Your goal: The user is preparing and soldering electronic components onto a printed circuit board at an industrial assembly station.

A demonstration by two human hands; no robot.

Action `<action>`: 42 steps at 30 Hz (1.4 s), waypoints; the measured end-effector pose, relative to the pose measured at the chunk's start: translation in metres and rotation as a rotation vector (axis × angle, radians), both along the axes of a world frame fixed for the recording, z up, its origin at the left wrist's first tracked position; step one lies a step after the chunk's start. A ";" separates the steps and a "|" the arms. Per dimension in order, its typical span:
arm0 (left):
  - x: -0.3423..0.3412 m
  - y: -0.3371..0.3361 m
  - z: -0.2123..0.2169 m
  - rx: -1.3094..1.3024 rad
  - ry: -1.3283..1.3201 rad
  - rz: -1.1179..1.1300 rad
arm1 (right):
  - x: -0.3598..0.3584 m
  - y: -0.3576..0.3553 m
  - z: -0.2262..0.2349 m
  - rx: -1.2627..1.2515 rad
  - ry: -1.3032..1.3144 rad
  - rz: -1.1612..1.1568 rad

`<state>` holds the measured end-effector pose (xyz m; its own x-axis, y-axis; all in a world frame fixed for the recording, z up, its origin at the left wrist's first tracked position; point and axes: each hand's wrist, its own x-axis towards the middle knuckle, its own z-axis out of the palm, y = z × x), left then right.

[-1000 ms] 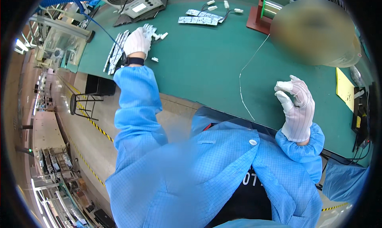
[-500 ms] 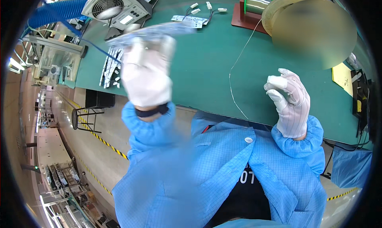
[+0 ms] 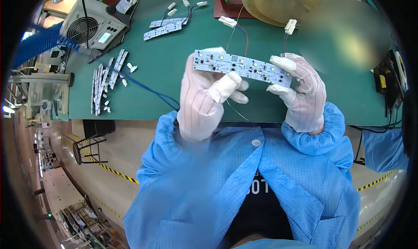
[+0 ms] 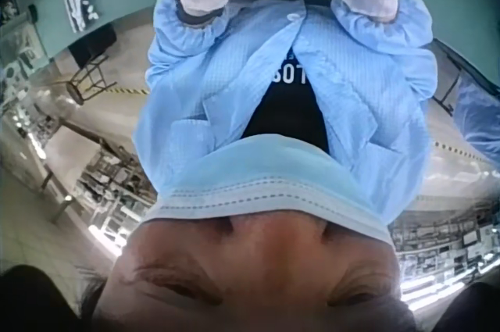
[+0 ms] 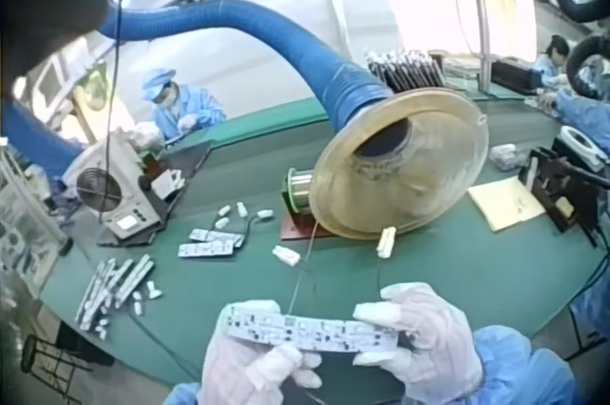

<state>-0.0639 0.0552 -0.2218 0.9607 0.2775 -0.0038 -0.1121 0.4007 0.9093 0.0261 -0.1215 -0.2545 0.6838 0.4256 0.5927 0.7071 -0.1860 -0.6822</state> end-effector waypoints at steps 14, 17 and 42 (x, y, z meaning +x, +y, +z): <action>-0.023 0.036 -0.012 0.453 -0.191 0.166 | 0.000 0.002 0.001 -0.044 0.026 0.073; -0.023 0.036 -0.010 0.514 -0.205 0.201 | -0.001 0.003 0.002 -0.045 0.017 0.058; -0.026 0.041 -0.015 0.646 -0.188 0.230 | -0.002 0.000 0.001 -0.019 0.034 0.095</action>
